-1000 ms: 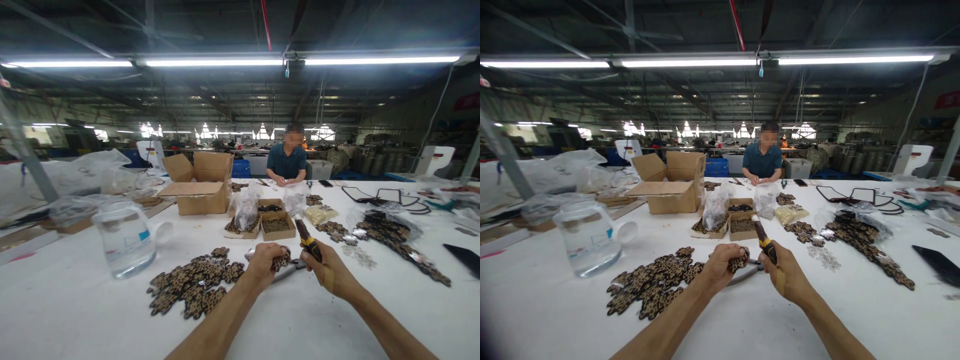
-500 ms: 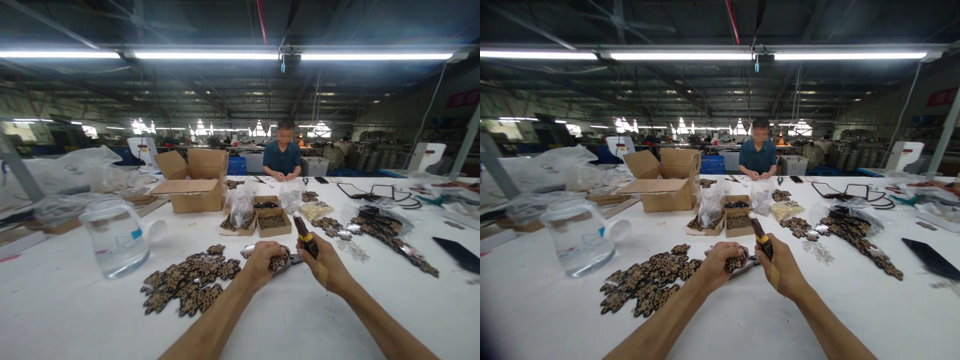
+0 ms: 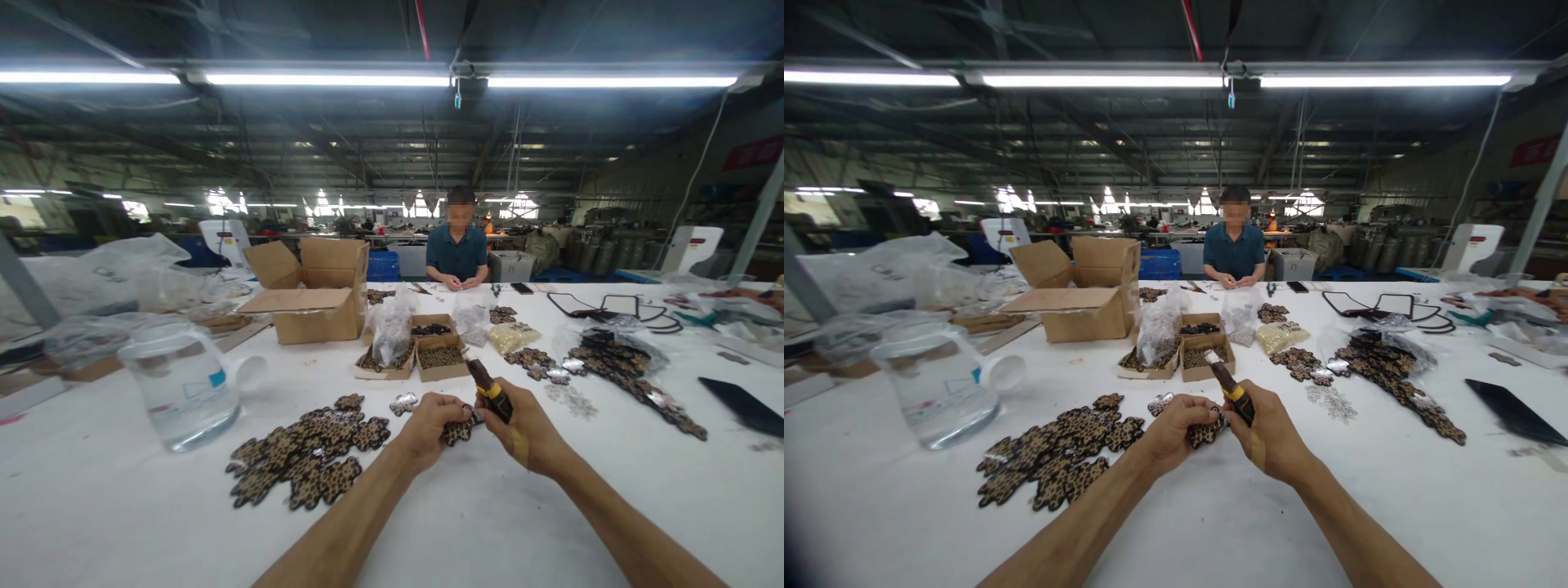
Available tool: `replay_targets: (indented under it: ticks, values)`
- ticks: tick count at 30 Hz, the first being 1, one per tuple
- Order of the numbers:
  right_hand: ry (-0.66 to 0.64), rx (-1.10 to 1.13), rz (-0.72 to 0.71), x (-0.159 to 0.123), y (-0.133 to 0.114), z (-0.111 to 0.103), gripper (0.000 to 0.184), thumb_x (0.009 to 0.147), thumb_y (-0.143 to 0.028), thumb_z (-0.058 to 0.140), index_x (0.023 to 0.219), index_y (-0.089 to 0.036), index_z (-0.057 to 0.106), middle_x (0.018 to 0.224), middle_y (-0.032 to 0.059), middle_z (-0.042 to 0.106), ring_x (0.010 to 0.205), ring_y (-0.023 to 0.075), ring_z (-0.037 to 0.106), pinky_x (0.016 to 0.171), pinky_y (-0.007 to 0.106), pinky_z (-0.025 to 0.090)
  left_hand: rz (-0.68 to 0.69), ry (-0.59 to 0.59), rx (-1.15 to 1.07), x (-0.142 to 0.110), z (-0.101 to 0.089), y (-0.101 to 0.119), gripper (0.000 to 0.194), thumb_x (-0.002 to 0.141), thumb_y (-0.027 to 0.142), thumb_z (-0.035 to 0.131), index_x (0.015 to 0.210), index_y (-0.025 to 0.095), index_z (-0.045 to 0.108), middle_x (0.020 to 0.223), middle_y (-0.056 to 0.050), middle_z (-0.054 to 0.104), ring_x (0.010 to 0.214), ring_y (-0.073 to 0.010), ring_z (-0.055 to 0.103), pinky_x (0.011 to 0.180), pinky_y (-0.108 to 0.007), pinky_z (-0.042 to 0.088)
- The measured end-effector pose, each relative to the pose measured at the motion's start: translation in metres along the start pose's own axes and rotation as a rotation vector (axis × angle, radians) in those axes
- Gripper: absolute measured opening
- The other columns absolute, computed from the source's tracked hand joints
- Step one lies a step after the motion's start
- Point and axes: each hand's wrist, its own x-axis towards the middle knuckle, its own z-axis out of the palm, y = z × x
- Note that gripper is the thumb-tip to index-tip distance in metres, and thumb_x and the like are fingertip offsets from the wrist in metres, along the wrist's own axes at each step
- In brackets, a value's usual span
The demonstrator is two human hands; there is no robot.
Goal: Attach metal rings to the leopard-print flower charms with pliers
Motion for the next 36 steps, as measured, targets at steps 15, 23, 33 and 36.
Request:
replay_targets:
  ticks: [15,23,33,36]
  values:
    - [-0.008,0.053,0.011,-0.001,-0.003,0.002,0.013,0.086,-0.032,0.058,0.091,-0.02,0.056,0.077,0.0019,0.061,0.067,0.016,0.054,0.062,0.027,0.045,-0.182,-0.148,-0.117,-0.006,0.001,0.006,0.013,0.065,0.021,0.068,0.074,0.012,0.064,0.072,-0.009,0.065,0.059,-0.0161,0.058,0.05,-0.026,0.036]
    - [0.011,0.141,0.056,-0.001,-0.003,0.008,0.016,0.084,-0.033,0.061,0.092,-0.02,0.056,0.079,0.0017,0.06,0.068,0.0157,0.054,0.063,0.026,0.047,-0.2,-0.159,-0.161,-0.002,-0.003,0.003,0.012,0.065,0.02,0.066,0.072,0.011,0.064,0.069,-0.009,0.064,0.055,-0.0141,0.055,0.05,-0.025,0.034]
    - [0.018,0.158,0.046,-0.001,-0.002,0.008,0.013,0.086,-0.028,0.06,0.093,-0.02,0.055,0.08,0.0014,0.06,0.07,0.0155,0.055,0.065,0.026,0.046,-0.204,-0.136,-0.122,-0.002,-0.005,0.004,0.011,0.066,0.018,0.069,0.073,0.011,0.065,0.064,-0.006,0.06,0.054,-0.0147,0.055,0.047,-0.026,0.034]
    - [0.027,0.161,0.062,-0.002,-0.002,0.007,0.013,0.086,-0.029,0.06,0.093,-0.019,0.054,0.081,0.0016,0.06,0.07,0.0152,0.055,0.065,0.026,0.046,-0.22,-0.116,-0.098,-0.003,-0.005,0.007,0.012,0.067,0.019,0.071,0.072,0.011,0.064,0.062,-0.004,0.058,0.05,-0.0133,0.053,0.046,-0.026,0.033]
